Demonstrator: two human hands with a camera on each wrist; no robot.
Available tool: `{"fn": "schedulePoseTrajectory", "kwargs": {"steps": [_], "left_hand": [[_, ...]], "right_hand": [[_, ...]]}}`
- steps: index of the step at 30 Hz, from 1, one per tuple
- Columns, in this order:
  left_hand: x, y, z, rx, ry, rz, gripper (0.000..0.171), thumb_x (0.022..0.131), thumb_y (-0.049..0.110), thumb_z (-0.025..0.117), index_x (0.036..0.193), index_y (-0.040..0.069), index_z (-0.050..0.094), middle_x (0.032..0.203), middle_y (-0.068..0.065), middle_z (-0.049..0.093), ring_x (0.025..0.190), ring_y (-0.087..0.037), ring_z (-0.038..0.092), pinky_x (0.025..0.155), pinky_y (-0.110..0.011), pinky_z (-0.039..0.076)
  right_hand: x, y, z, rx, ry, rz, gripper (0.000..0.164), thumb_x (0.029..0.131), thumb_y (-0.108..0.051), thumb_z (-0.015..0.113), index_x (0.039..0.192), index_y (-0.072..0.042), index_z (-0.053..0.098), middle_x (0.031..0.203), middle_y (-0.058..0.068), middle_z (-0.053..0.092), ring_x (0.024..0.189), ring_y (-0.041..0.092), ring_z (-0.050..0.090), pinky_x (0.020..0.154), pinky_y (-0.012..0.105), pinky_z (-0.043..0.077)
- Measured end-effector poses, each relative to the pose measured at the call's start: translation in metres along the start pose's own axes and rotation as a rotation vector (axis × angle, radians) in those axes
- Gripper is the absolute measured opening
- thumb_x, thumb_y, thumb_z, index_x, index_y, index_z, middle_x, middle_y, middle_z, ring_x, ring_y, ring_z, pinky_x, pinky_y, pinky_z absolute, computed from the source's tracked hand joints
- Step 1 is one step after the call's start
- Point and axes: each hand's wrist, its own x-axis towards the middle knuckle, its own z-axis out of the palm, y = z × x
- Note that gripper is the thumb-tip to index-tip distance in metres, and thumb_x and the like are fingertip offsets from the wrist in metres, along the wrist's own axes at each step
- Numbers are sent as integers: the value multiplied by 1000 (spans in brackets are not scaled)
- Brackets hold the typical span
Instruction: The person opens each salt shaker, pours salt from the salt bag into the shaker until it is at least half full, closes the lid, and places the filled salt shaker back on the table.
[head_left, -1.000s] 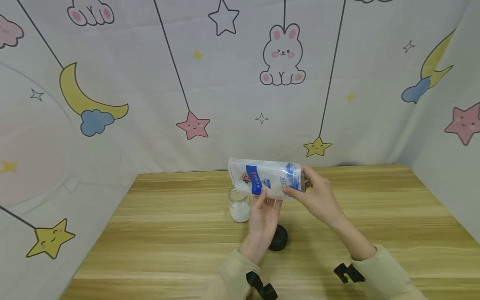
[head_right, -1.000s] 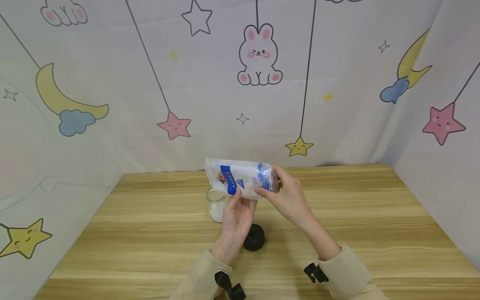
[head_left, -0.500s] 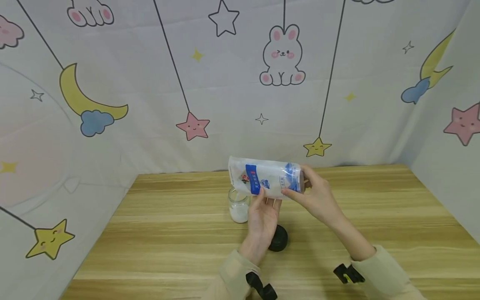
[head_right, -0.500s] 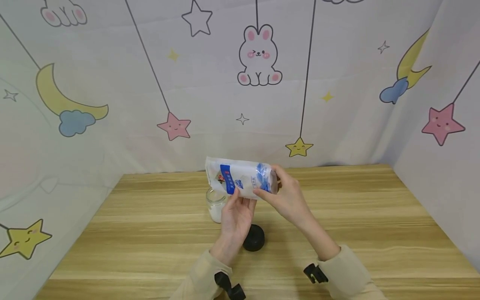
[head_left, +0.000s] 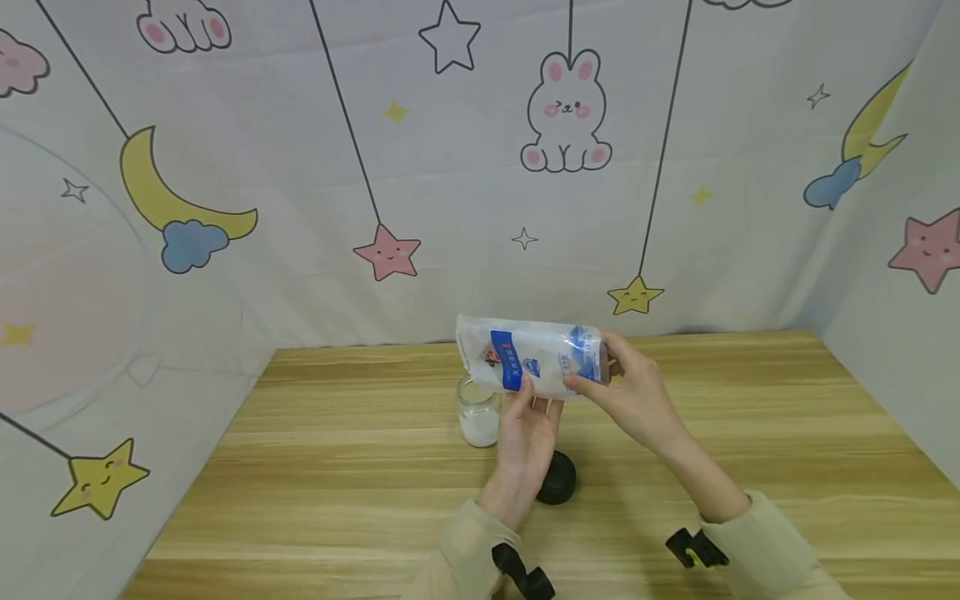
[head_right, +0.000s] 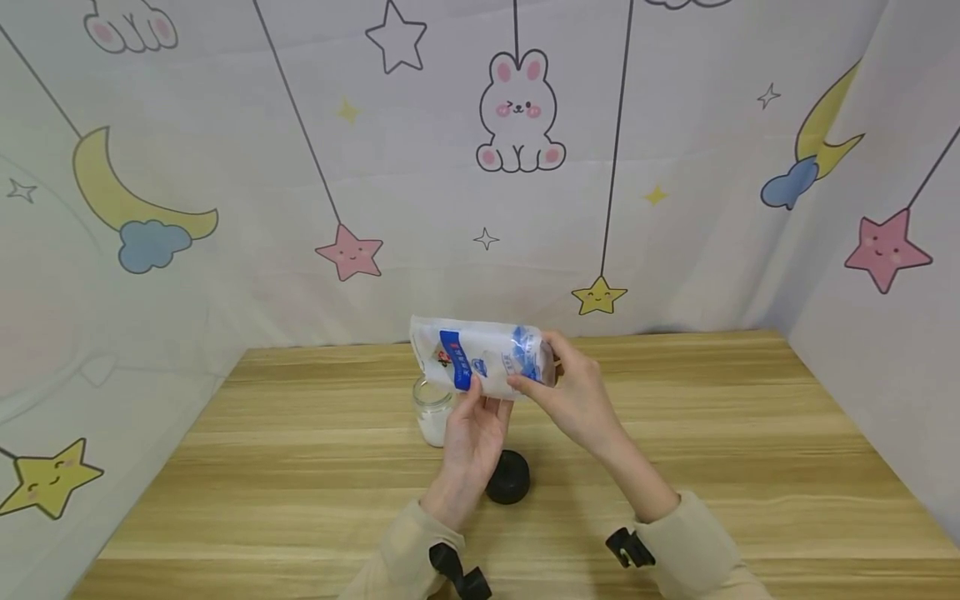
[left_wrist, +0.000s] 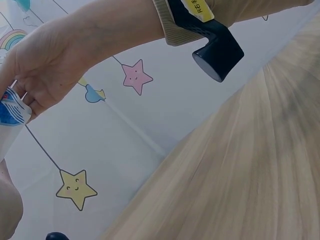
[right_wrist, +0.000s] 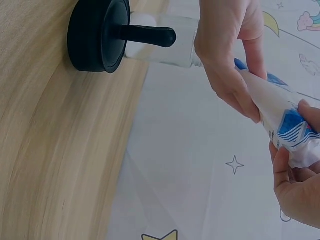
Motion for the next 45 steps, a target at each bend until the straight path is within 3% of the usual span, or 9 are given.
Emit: {"fn": "schedulePoseTrajectory", "kwargs": {"steps": [22, 30, 38, 45], "left_hand": [[-2, 0, 1, -37, 1, 24, 36, 100, 15, 49, 134, 19, 40, 122, 2, 59, 112, -11, 59, 106, -29, 46], [-1, 0, 1, -36, 8, 13, 41, 99, 15, 50, 139, 19, 38, 128, 1, 57, 117, -11, 58, 108, -31, 45], [-2, 1, 1, -1, -26, 13, 41, 100, 16, 48, 139, 19, 38, 130, 2, 56, 119, -11, 57, 109, -31, 44], [-2, 0, 0, -28, -41, 16, 45, 98, 16, 53, 140, 20, 37, 130, 2, 55, 118, -11, 56, 108, -31, 44]], "right_hand": [[1, -2, 0, -3, -16, 15, 57, 80, -21, 78, 130, -12, 51, 98, 9, 65, 79, 20, 55, 59, 22, 48], [1, -2, 1, -6, -3, 7, 55, 82, -19, 77, 130, -11, 52, 99, 10, 66, 77, 19, 55, 59, 22, 47], [0, -4, 1, 1, 14, -18, 51, 82, -17, 77, 127, -9, 54, 98, 11, 68, 75, 18, 55, 58, 22, 48], [-1, -5, 1, 10, 11, -22, 49, 82, -17, 76, 125, -9, 55, 97, 11, 68, 75, 18, 55, 58, 22, 48]]}}
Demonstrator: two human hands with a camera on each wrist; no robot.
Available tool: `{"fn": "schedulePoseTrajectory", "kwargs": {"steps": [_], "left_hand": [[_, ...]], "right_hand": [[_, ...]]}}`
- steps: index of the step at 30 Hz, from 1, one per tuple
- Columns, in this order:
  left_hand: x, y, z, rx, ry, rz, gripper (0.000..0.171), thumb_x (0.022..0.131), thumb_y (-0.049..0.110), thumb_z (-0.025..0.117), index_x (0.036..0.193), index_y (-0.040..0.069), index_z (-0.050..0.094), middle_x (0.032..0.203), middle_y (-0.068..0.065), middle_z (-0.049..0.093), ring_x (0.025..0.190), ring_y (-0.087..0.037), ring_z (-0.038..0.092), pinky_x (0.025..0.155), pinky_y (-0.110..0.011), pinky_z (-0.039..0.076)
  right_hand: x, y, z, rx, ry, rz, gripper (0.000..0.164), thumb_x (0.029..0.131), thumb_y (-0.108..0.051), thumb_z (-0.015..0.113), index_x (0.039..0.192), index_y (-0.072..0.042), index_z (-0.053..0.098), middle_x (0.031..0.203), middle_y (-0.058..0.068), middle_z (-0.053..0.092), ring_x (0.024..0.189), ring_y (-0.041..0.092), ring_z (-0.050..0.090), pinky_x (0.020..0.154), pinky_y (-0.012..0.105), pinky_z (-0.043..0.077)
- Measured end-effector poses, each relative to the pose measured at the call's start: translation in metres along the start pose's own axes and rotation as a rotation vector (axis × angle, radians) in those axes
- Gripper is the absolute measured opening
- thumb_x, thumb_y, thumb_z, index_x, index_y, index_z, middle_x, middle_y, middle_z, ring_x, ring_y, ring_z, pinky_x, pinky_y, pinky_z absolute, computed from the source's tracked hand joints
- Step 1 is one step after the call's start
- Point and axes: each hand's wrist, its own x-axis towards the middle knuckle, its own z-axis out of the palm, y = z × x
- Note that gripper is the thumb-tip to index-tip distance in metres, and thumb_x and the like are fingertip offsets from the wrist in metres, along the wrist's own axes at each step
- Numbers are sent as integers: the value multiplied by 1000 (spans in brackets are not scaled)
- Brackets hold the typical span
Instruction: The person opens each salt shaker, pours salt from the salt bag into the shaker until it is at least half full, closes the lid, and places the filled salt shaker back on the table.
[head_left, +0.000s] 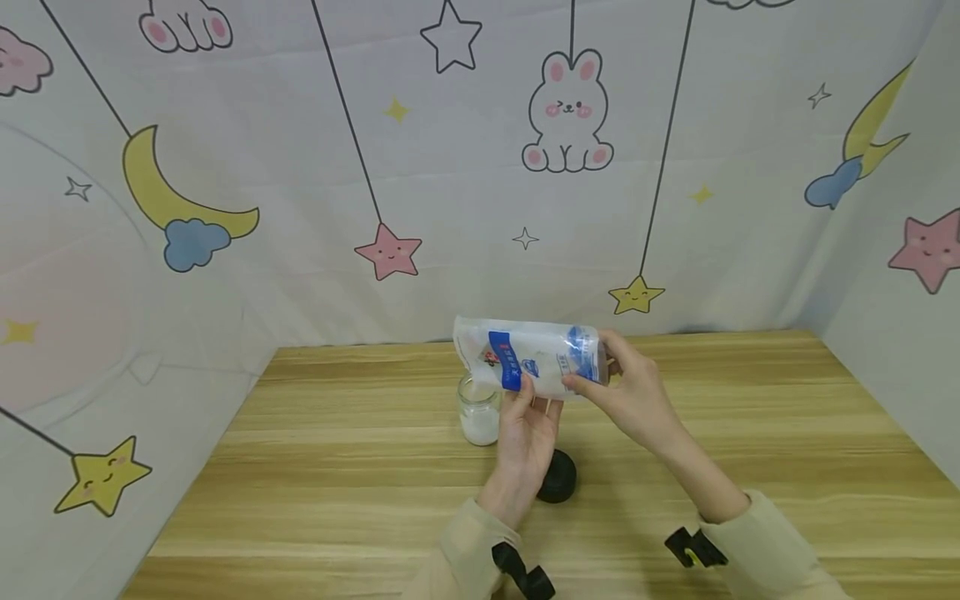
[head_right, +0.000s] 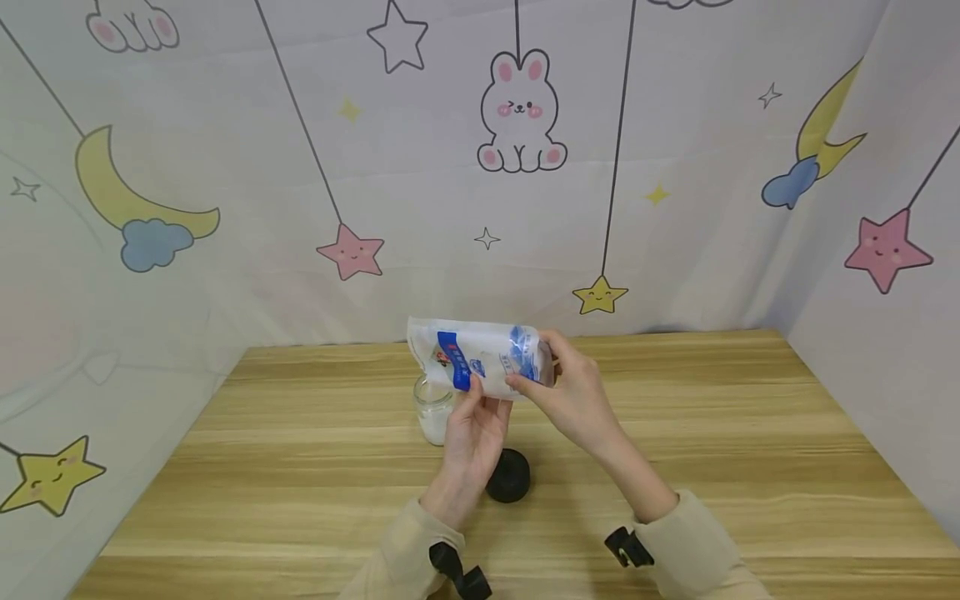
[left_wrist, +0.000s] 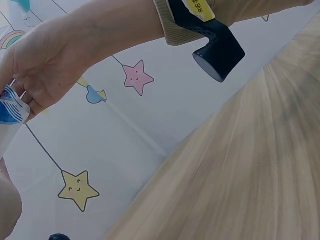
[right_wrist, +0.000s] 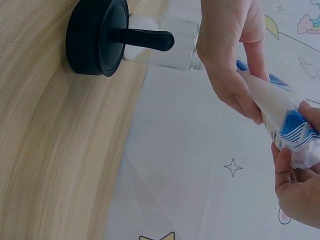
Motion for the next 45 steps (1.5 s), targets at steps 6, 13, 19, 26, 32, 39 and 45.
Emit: {"fn": "schedulePoseTrajectory", "kwargs": {"steps": [6, 13, 19, 26, 32, 39, 45], "left_hand": [[-1, 0, 2, -21, 16, 9, 42, 99, 16, 52, 138, 21, 39, 127, 2, 58, 116, -10, 58, 107, -30, 45], [-1, 0, 3, -31, 36, 12, 38, 99, 14, 51, 135, 21, 40, 122, 2, 60, 110, -11, 59, 103, -29, 49], [-1, 0, 3, -38, 37, 8, 43, 98, 10, 53, 137, 21, 39, 125, 1, 58, 112, -12, 59, 104, -29, 48], [-2, 0, 2, -9, 19, 6, 50, 98, 12, 53, 143, 23, 34, 132, 1, 54, 119, -12, 56, 109, -31, 44], [-1, 1, 2, 27, 11, 3, 46, 98, 12, 52, 141, 21, 36, 132, 1, 55, 119, -11, 57, 108, -30, 44], [0, 1, 2, 50, 6, 1, 42, 98, 14, 51, 138, 19, 38, 128, 3, 58, 116, -9, 59, 105, -28, 47], [-1, 2, 4, 16, 30, 4, 44, 99, 13, 51, 140, 21, 37, 129, 2, 57, 116, -10, 58, 107, -29, 45]], "right_hand": [[0, 0, 0, 1, -1, 31, 53, 81, -19, 77, 127, -10, 53, 101, 12, 67, 77, 19, 56, 59, 22, 49], [1, -1, -1, -5, -15, 45, 55, 81, -21, 78, 128, -11, 52, 101, 10, 66, 78, 20, 56, 60, 23, 49], [1, -1, -1, -5, -20, 40, 55, 80, -21, 78, 128, -11, 52, 102, 10, 66, 79, 20, 56, 60, 23, 49], [0, 0, -1, 2, -19, 31, 55, 82, -20, 77, 130, -10, 51, 106, 11, 67, 80, 20, 57, 60, 23, 50], [0, -1, -1, 4, -7, 17, 54, 82, -17, 76, 130, -10, 52, 105, 12, 67, 79, 20, 57, 60, 23, 51], [1, -1, 0, -4, 1, 7, 52, 82, -16, 76, 128, -10, 53, 103, 11, 68, 77, 19, 56, 58, 23, 50], [1, -2, 0, -10, 1, 9, 52, 82, -16, 77, 128, -10, 53, 101, 11, 67, 77, 19, 57, 58, 23, 50]]}}
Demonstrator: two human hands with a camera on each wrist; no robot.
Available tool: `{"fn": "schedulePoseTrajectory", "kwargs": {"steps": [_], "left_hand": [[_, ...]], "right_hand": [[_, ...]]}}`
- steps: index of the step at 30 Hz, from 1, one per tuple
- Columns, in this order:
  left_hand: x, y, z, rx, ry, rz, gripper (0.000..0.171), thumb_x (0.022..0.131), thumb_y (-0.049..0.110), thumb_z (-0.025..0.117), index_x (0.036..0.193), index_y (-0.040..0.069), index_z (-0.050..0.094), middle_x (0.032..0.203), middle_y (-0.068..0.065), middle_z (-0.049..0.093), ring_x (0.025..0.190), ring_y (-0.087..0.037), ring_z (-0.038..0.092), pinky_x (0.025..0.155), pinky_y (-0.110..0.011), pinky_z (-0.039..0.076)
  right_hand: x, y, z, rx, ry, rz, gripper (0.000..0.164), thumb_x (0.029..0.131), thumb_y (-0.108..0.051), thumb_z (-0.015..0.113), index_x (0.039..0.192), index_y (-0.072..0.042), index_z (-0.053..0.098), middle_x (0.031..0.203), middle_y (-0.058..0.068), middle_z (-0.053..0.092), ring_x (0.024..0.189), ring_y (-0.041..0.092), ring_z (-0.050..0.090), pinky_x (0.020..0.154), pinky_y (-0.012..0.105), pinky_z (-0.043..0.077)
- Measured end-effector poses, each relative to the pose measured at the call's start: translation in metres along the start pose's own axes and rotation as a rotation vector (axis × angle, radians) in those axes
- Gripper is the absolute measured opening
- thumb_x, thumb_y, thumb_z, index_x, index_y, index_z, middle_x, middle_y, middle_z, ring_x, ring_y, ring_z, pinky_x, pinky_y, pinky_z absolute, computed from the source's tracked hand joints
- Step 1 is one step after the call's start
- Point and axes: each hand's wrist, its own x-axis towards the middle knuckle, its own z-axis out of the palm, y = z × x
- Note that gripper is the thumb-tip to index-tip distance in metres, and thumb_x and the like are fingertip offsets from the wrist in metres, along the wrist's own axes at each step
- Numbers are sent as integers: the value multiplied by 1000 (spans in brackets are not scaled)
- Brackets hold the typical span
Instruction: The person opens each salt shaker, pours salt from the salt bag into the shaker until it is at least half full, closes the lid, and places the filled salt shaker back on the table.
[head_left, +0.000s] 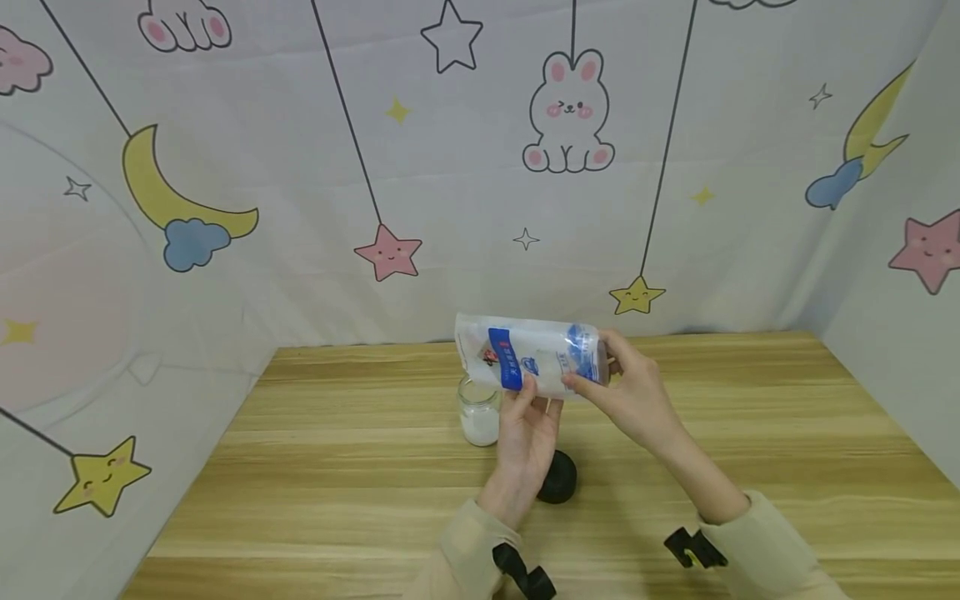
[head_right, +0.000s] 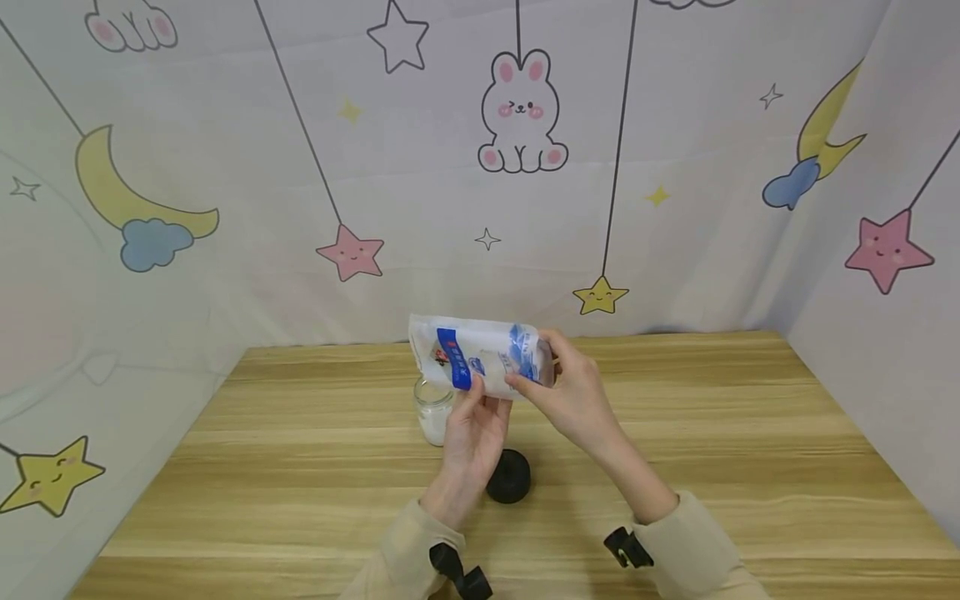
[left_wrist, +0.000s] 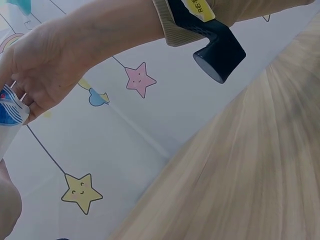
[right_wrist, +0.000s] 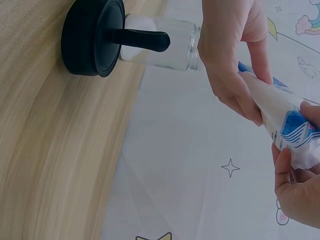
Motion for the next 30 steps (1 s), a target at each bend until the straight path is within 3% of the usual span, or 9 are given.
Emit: {"fn": "schedulePoseTrajectory", "kwargs": {"steps": [12, 30], "left_hand": [[-1, -1, 1, -30, 10, 6, 43, 98, 12, 53, 138, 23, 40, 127, 3, 57, 115, -10, 57, 107, -29, 46], [-1, -1, -1, 35, -22, 7, 45, 99, 15, 51, 141, 19, 36, 130, 2, 56, 118, -9, 56, 108, -29, 44]], "right_hand": [[-1, 0, 0, -1, -4, 14, 56, 81, -20, 78, 129, -10, 52, 102, 10, 66, 80, 20, 57, 60, 22, 49], [-2, -2, 0, 2, 9, -7, 52, 82, -15, 77, 127, -9, 53, 101, 11, 67, 76, 19, 57, 58, 23, 50]]}}
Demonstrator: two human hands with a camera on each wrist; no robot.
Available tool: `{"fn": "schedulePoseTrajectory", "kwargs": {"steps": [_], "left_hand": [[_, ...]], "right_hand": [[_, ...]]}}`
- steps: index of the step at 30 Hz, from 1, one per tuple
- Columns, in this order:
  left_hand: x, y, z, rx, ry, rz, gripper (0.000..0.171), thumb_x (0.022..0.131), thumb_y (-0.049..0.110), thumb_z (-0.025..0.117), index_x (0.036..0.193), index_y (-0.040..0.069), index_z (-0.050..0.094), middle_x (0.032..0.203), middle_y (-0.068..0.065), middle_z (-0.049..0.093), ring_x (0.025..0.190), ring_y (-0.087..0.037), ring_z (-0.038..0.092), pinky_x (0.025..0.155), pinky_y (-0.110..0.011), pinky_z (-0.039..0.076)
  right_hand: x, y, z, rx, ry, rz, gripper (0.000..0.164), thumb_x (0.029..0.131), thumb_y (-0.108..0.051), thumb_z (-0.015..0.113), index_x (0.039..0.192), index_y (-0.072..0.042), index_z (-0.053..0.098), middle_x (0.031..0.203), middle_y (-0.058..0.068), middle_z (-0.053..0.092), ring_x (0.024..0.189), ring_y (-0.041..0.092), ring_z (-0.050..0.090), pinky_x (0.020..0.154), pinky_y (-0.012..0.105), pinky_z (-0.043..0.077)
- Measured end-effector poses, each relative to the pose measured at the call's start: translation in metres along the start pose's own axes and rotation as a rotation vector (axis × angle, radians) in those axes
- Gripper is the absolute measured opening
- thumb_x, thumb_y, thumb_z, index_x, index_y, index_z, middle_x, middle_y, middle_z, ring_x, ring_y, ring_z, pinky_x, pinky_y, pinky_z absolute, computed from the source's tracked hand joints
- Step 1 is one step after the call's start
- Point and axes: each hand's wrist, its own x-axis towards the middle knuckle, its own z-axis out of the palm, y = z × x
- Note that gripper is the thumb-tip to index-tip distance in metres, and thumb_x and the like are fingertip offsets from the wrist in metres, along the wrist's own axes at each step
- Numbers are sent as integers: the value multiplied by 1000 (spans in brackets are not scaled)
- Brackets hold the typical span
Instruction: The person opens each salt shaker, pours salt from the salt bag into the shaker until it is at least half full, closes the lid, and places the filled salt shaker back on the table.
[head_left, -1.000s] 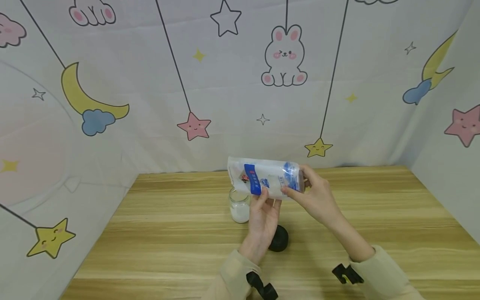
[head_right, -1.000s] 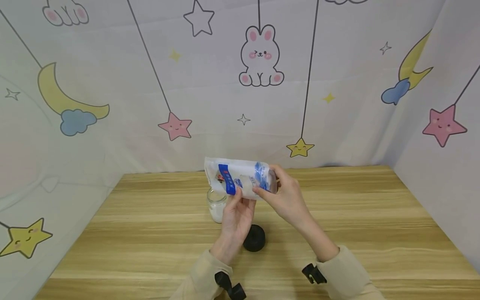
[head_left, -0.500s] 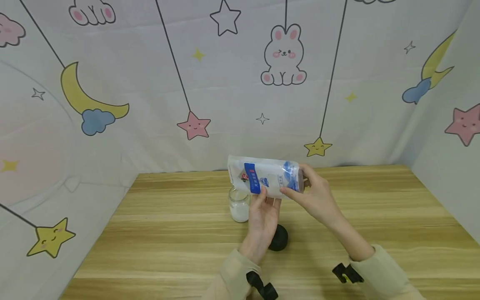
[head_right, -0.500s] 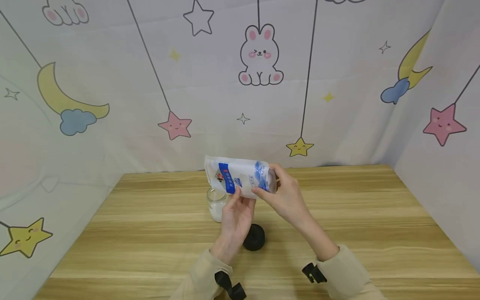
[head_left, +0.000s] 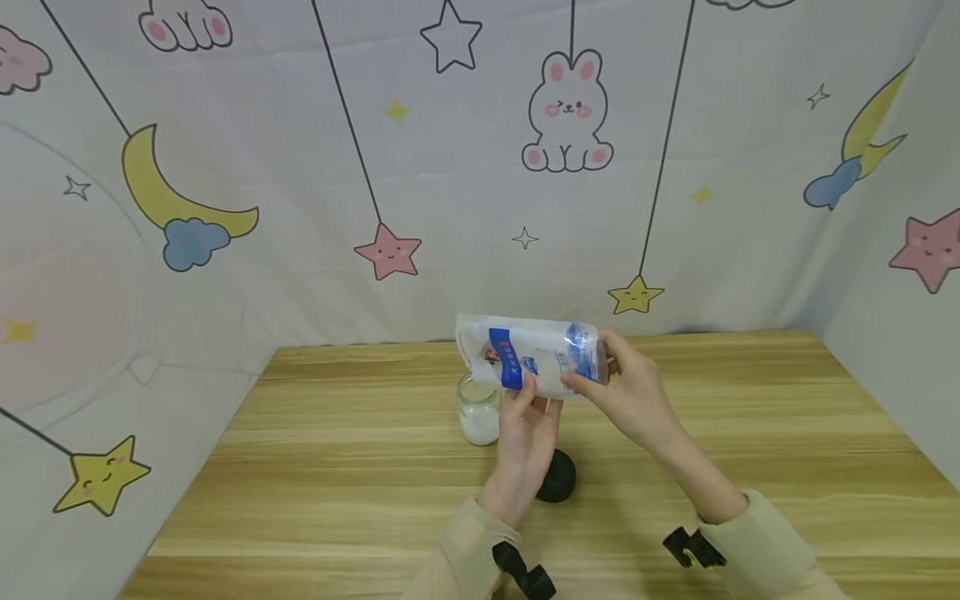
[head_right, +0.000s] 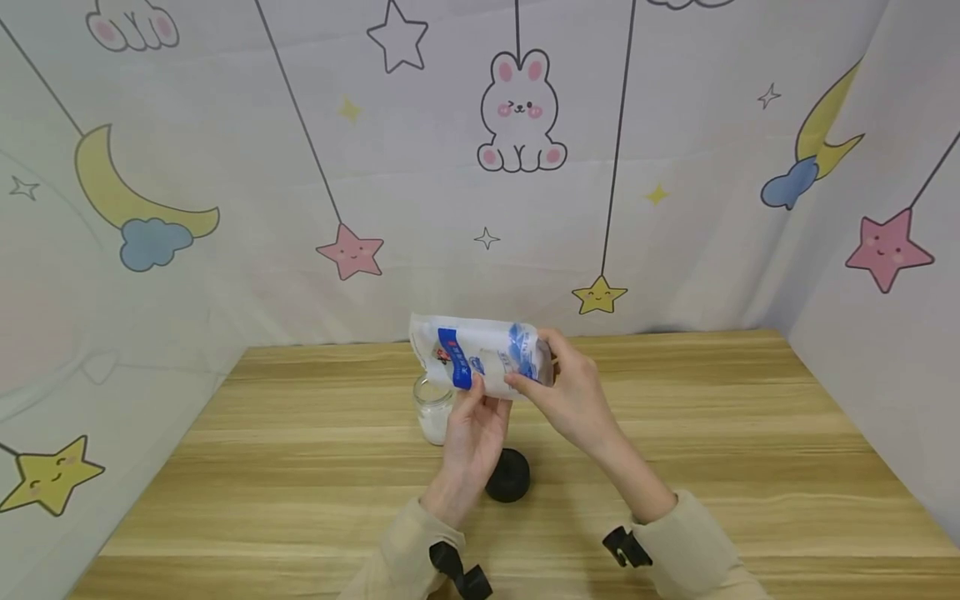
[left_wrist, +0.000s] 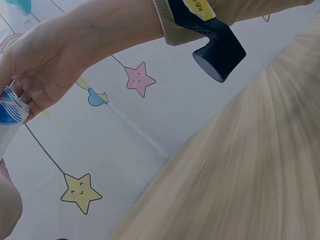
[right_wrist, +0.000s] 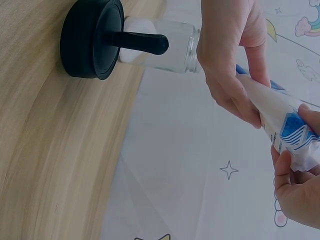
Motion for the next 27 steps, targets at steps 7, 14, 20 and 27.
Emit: {"fn": "schedulePoseTrajectory", "kwargs": {"steps": [7, 14, 20, 27], "left_hand": [[-1, 1, 2, -31, -2, -7, 49, 99, 14, 51, 143, 23, 33, 132, 2, 55, 119, -10, 56, 110, -30, 43], [-1, 2, 2, -60, 13, -9, 47, 99, 13, 50, 142, 24, 34, 130, 3, 55, 118, -11, 55, 108, -30, 44], [0, 2, 1, -53, 11, -7, 45, 99, 13, 50, 140, 22, 36, 129, 3, 55, 117, -10, 55, 107, -29, 45], [1, 0, -2, 11, -39, 22, 46, 98, 17, 52, 141, 20, 34, 129, 2, 55, 116, -8, 57, 109, -28, 43]], "right_hand": [[1, 1, 0, 11, 2, 7, 52, 81, -15, 77, 127, -8, 52, 101, 12, 67, 77, 20, 57, 59, 23, 51], [1, 1, 0, 3, -14, 25, 57, 81, -22, 78, 130, -11, 51, 104, 10, 66, 80, 20, 56, 60, 23, 49], [1, -1, 0, -2, -26, 43, 58, 81, -22, 78, 131, -11, 50, 104, 10, 65, 81, 21, 57, 60, 23, 49], [0, -2, 1, 2, -19, 36, 56, 82, -18, 76, 132, -9, 51, 105, 12, 66, 80, 20, 57, 60, 23, 50]]}}
